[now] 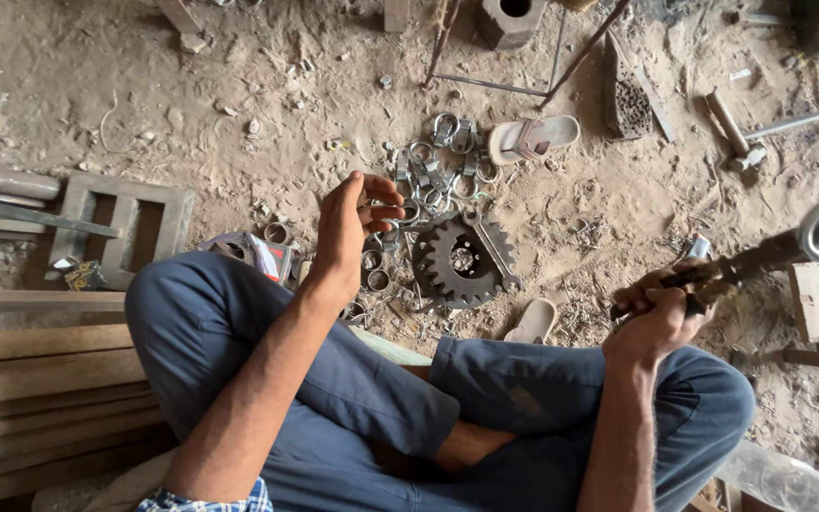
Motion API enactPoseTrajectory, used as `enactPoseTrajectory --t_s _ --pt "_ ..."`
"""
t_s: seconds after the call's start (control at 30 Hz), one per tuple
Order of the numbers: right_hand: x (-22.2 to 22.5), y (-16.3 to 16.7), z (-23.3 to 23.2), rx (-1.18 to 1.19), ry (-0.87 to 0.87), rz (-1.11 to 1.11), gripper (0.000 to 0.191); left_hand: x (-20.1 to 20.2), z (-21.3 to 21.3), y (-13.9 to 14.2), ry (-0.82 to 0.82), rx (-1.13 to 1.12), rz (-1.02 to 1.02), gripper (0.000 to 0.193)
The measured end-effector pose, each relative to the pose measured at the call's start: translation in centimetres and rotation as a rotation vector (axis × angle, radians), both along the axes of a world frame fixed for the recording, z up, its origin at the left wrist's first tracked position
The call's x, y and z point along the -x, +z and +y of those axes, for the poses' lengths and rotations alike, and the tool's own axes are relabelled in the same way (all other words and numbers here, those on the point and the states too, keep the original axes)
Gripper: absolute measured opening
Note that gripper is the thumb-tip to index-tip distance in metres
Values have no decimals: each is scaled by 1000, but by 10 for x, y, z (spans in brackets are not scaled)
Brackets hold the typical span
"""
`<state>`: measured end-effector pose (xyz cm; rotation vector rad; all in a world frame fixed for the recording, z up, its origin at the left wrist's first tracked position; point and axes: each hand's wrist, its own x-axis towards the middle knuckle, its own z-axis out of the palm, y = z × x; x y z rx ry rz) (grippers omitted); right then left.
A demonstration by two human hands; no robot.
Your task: The person sits on the ground and uses pliers and a hammer to repair small metal parts. They repeatedly pick up parts, clamp them with pliers, and strike them with a hammer to shape or flatten them.
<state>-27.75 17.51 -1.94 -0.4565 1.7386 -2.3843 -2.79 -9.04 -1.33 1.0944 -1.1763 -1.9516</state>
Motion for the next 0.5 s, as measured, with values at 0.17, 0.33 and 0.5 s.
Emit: enactPoseTrajectory --t_s 0.17,0.33,0.5 --pt "7 -7 6 -1 -77 164 15 -2 0 -1 1 14 27 36" --pt "13 -17 7 216 181 -522 28 -2 1 1 -8 25 30 35" --pt "15 -44 -4 192 252 -1048 21 1 1 4 -11 34 -1 34"
